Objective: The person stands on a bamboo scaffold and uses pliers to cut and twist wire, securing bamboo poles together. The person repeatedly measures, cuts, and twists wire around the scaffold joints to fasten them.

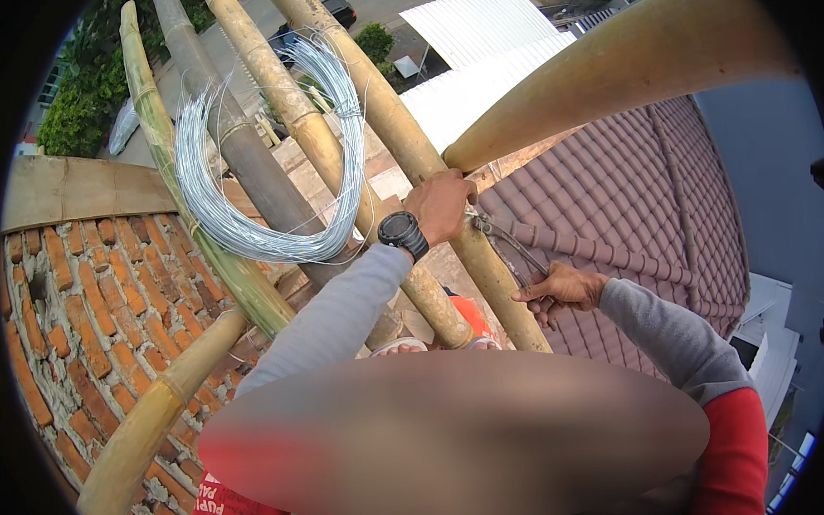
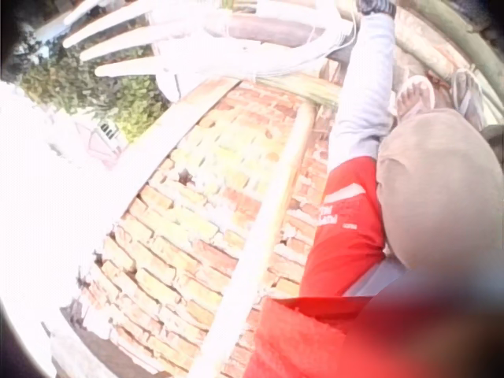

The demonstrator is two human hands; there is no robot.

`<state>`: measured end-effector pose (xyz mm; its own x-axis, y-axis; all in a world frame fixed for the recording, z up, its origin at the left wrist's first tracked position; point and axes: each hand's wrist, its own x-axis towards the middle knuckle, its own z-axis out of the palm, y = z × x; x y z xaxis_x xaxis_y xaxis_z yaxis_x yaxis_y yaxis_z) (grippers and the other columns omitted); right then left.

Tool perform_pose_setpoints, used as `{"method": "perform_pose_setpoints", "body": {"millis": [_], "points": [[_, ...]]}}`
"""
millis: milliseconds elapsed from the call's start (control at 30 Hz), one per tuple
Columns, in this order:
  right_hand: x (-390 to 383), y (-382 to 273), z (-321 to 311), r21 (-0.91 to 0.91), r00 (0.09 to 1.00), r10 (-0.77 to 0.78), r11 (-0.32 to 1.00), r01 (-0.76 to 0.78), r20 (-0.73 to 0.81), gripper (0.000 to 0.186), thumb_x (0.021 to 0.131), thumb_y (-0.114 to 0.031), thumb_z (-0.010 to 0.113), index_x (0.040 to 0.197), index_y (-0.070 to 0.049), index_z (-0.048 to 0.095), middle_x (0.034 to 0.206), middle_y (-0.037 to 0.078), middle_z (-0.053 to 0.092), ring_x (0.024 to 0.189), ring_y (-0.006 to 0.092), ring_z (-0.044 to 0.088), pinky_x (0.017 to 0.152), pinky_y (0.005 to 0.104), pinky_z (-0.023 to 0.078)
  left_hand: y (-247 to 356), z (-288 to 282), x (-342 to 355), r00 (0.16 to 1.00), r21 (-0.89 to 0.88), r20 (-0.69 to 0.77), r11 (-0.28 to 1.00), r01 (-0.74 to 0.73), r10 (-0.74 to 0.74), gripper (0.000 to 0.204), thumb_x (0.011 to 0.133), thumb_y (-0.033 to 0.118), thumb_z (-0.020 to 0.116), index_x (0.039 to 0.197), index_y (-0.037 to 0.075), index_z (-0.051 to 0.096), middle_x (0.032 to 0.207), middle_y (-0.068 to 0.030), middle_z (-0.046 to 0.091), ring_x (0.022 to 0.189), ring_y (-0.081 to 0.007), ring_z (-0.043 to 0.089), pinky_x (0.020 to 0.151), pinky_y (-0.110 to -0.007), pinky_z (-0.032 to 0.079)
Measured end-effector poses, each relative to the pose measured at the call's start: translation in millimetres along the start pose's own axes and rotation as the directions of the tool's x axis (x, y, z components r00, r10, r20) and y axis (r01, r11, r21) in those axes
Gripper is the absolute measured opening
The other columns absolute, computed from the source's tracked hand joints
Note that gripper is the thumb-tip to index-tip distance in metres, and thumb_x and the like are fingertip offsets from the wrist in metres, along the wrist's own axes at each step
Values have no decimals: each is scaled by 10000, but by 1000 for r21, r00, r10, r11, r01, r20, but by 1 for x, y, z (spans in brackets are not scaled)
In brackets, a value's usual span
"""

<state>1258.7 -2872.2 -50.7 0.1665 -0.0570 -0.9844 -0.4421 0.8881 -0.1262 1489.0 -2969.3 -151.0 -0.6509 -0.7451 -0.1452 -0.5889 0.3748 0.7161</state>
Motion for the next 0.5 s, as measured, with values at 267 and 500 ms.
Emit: {"method": "perform_pose_setpoints", "body": {"millis": [267, 500], "points": [[5, -9, -49, 26, 965, 74, 996, -83, 252, 327, 806, -219, 892, 904, -12, 657, 746, 75, 689, 637, 192, 716, 577, 315, 627, 74, 82, -14, 828, -12, -304, 867, -498, 471, 422, 734, 161, 731, 1135, 57, 648, 1056, -106, 630, 1056, -271, 631, 1009, -424, 455], [-52, -43, -11, -946, 796, -550, 312, -86, -254, 229, 822, -139, 792, 924, 19, 662, 748, 118, 693, 686, 245, 731, 610, 357, 606, 72, 97, 28, 933, -195, -288, 941, -277, 214, 168, 768, 208, 730, 895, 106, 692, 794, -104, 673, 799, -295, 690, 808, -421, 534]]}}
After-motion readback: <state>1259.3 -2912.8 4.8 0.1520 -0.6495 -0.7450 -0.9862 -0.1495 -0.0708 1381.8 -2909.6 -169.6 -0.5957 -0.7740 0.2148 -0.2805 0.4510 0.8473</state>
